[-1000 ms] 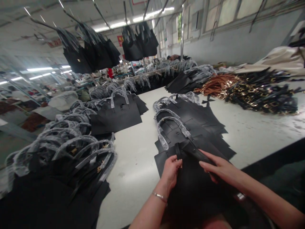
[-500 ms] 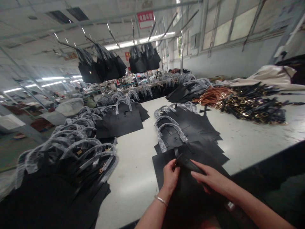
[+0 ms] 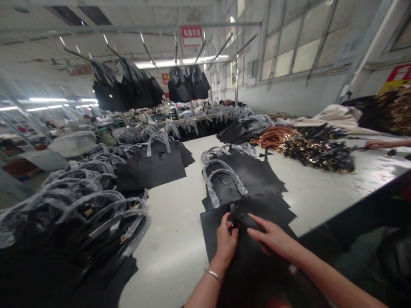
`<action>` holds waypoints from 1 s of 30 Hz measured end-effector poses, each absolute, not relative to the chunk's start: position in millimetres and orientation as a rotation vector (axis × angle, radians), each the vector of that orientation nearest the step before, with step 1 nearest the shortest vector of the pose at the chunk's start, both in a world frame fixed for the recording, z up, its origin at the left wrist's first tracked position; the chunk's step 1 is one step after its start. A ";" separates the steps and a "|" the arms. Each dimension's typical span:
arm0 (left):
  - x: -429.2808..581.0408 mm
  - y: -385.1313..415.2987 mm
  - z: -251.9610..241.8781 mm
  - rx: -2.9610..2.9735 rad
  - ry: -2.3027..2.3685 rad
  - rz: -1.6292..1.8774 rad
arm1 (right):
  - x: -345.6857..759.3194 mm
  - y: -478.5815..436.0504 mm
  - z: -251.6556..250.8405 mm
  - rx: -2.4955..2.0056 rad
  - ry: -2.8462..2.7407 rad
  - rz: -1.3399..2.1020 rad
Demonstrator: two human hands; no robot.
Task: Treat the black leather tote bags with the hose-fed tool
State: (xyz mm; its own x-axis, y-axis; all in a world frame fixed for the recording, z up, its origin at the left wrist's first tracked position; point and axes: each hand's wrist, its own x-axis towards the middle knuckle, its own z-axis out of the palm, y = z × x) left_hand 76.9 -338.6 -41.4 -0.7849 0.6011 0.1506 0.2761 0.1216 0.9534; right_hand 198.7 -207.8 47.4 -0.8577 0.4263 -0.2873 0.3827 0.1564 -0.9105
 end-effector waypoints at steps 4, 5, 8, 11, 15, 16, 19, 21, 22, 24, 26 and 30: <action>69.6 -337.5 -40.5 0.844 2.347 1.633 | 213.3 -174.8 65.3 -0.978 -2.210 1.645; 65.3 -337.4 -40.3 0.848 2.403 1.615 | 224.4 -164.2 70.9 -1.010 -2.178 1.629; 47.2 -337.0 -39.9 0.893 2.563 1.528 | 271.1 -138.4 83.3 -1.147 -2.004 1.662; 26.2 -335.7 -38.3 0.948 2.723 1.385 | 318.6 -130.7 83.1 -1.333 -1.919 1.621; 2.7 -330.6 -33.5 0.995 2.927 1.136 | 356.0 -145.7 66.6 -1.441 -1.929 1.634; -1.7 -328.7 -32.6 0.994 2.971 1.084 | 360.3 -151.7 61.8 -1.451 -1.932 1.663; -10.7 -322.9 -31.8 1.030 3.066 0.982 | 363.5 -168.6 50.4 -1.467 -1.936 1.774; -12.6 -320.6 -32.2 1.069 3.109 0.923 | 359.2 -175.3 46.6 -1.462 -1.932 1.850; -12.3 -320.0 -32.1 1.077 3.143 0.897 | 355.7 -176.7 45.8 -1.457 -1.932 1.879; -10.2 -318.6 -30.2 1.109 3.230 0.847 | 346.9 -174.9 45.7 -1.438 -1.951 1.899; -8.1 -313.9 -25.1 1.218 3.273 0.791 | 336.6 -168.0 46.5 -1.393 -1.994 1.889; -13.3 -282.6 -7.6 1.438 3.052 0.744 | 311.6 -146.4 48.5 -1.336 -2.074 1.867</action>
